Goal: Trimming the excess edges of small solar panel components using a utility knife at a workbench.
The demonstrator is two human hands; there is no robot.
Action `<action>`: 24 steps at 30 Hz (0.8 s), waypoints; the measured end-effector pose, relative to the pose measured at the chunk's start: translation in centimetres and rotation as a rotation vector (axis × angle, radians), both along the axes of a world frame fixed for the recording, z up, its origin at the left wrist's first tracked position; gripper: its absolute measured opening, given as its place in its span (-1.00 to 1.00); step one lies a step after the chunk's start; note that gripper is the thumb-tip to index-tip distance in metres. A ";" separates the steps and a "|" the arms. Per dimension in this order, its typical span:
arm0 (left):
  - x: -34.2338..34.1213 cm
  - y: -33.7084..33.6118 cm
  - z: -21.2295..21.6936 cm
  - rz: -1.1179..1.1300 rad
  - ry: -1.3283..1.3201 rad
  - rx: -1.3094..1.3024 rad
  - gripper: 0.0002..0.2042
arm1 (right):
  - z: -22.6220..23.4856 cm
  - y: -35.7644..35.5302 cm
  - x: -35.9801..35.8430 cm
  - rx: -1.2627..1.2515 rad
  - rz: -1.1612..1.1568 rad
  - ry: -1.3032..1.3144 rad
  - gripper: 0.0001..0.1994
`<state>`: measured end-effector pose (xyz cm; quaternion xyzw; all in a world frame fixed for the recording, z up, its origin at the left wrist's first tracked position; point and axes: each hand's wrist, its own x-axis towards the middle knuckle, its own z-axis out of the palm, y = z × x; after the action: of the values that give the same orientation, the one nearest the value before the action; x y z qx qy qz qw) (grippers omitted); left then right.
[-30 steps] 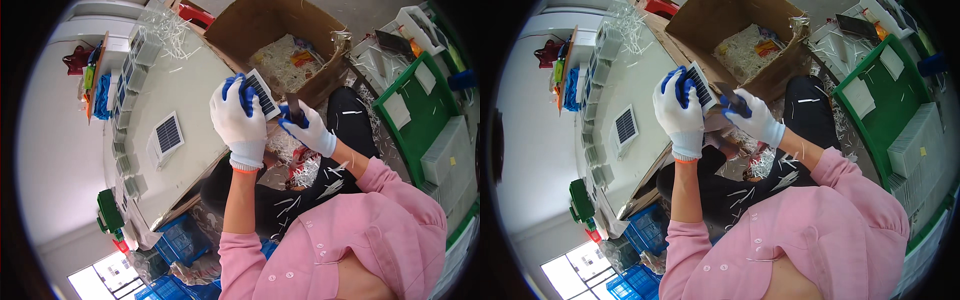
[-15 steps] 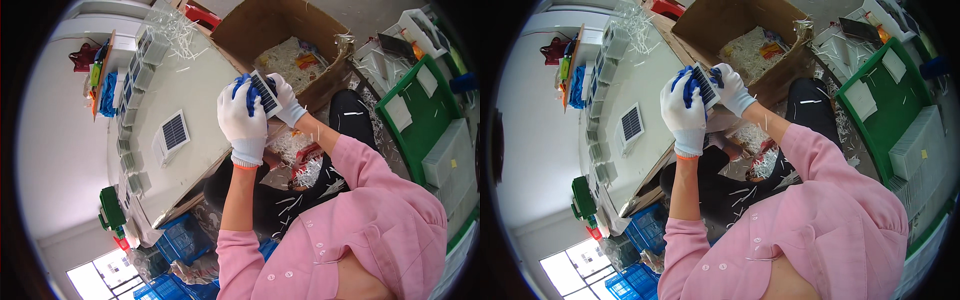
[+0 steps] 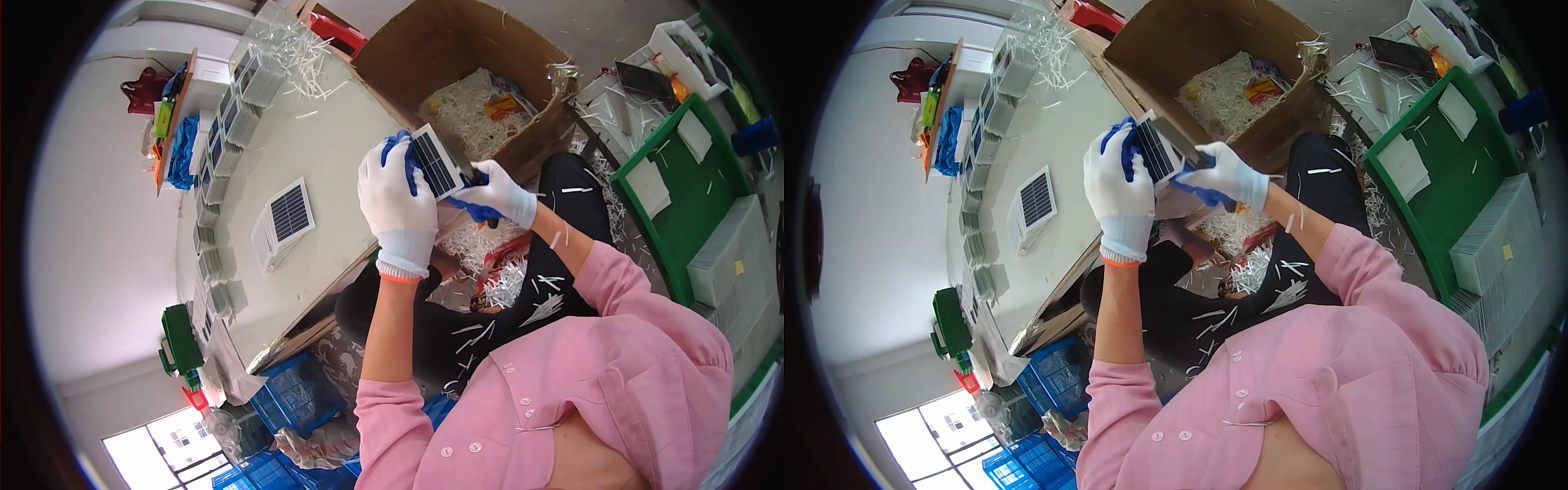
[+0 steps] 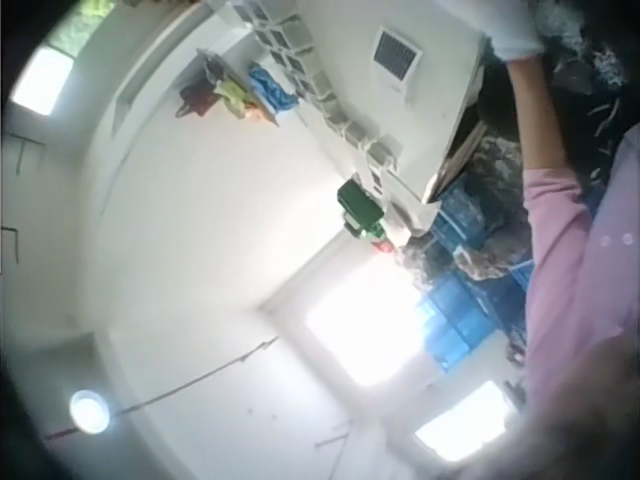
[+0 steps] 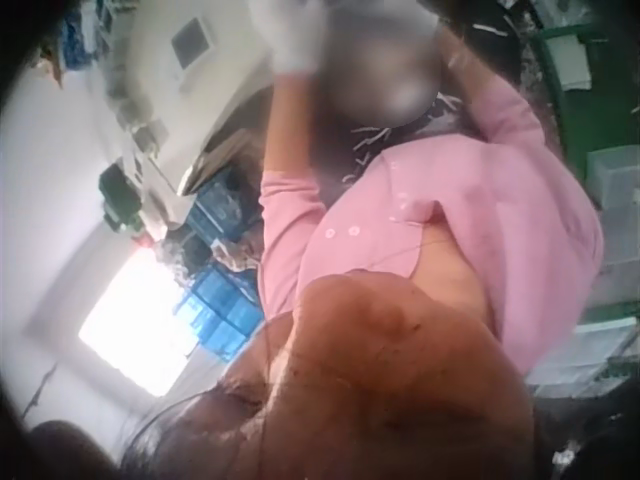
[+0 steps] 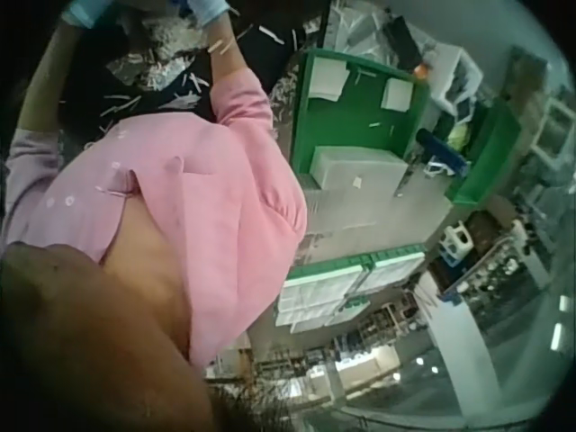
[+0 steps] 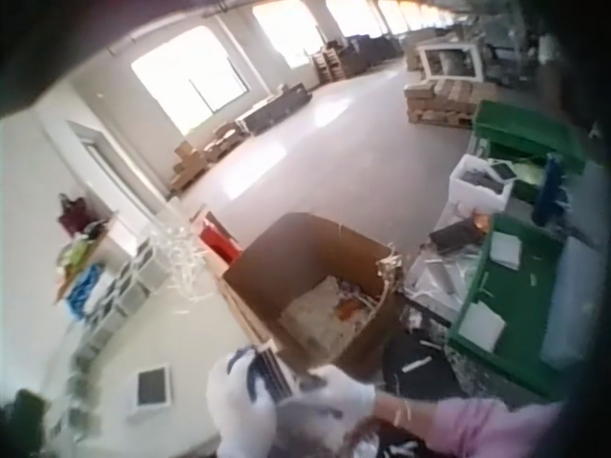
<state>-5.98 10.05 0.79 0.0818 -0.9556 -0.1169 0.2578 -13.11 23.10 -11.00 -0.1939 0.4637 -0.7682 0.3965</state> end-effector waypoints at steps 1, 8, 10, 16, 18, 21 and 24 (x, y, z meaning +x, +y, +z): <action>-0.5 0.0 -0.4 0.002 0.059 -0.043 -0.67 | -0.4 -0.6 -0.8 -0.018 -0.014 0.045 -0.86; -1.2 -0.1 -1.4 0.049 0.102 -0.083 -0.68 | 0.3 1.9 3.8 0.000 0.272 0.884 -0.83; -1.1 -0.2 -1.2 0.072 0.097 -0.068 -0.66 | -0.3 2.2 6.5 0.019 0.142 0.693 -0.88; -1.0 0.8 -0.9 0.123 0.006 -0.124 -0.62 | -1.5 -5.0 3.2 0.052 -0.734 0.557 -0.62; -0.8 0.3 -0.7 0.138 -0.015 -0.151 -0.61 | -1.5 -7.8 1.8 0.040 -0.790 0.590 -0.63; -1.2 0.5 -0.4 0.119 -0.049 -0.146 -0.61 | -7.9 -10.7 -3.4 0.038 -0.755 0.620 -0.65; -2.5 1.5 -0.9 -0.050 0.017 -0.084 -0.63 | -10.7 -14.7 -6.8 0.176 -0.578 0.400 -0.71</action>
<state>-8.53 11.52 -0.11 0.0460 -0.9592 -0.0837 0.2662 -19.89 8.35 -21.69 -0.1665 0.6320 -0.7526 0.0795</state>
